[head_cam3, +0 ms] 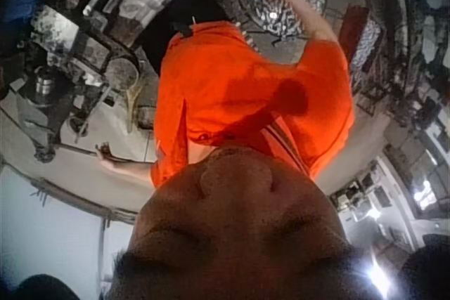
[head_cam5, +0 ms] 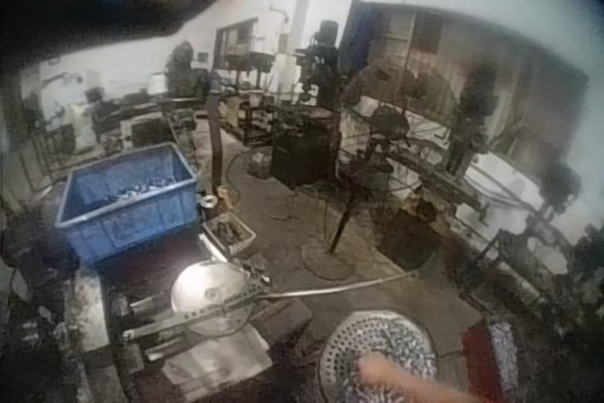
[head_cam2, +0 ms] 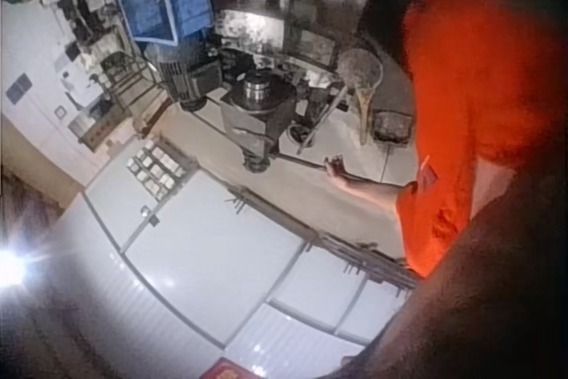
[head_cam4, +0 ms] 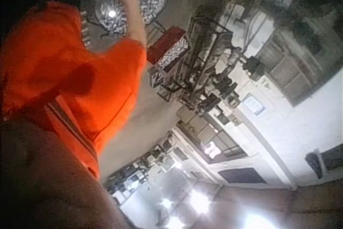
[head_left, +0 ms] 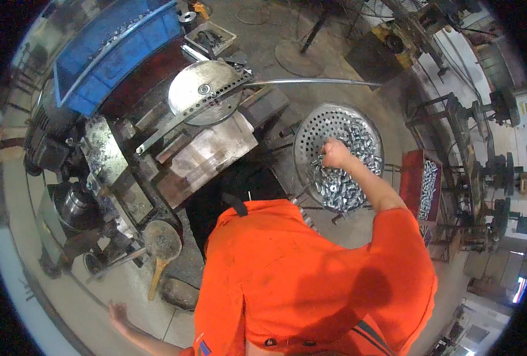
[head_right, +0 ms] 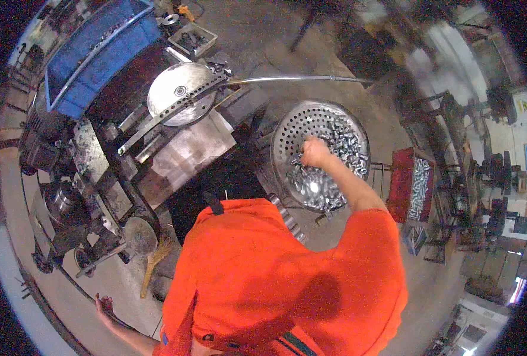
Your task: The person operates a metal turning machine in a workshop. They repeatedly pick small metal parts from a blue bin, load them into the machine, and use a long metal rod to manipulate the parts while the machine runs. Finished parts are collected in a perforated metal tray.
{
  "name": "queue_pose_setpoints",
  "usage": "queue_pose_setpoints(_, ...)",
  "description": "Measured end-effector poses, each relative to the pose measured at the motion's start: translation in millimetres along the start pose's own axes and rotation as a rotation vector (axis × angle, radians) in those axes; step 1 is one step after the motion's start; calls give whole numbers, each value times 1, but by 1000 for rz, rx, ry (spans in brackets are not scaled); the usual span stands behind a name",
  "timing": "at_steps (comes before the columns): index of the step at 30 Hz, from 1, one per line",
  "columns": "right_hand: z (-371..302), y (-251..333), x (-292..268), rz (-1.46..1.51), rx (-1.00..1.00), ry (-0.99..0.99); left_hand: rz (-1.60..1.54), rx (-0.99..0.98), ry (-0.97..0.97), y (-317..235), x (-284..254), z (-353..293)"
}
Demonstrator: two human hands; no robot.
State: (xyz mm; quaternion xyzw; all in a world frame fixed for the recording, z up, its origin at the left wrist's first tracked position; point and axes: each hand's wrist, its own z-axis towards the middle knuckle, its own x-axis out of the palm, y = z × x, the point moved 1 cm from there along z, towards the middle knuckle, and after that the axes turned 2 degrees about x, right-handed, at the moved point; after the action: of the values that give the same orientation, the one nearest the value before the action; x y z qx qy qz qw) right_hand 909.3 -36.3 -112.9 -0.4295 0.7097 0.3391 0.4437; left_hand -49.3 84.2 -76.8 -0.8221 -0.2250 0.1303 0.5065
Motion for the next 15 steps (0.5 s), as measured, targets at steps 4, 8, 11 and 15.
queue_pose_setpoints(4,-15,13,-4,-11,102,-137,134,31,-61,-6,23,-7)
queue_pose_setpoints(8,-19,21,-19,192,150,-426,134,40,-36,-10,22,-19)
queue_pose_setpoints(11,-15,15,-14,268,104,-419,205,155,41,-15,32,-33)
queue_pose_setpoints(15,-16,30,-26,214,143,-283,848,158,-112,-24,33,-39)
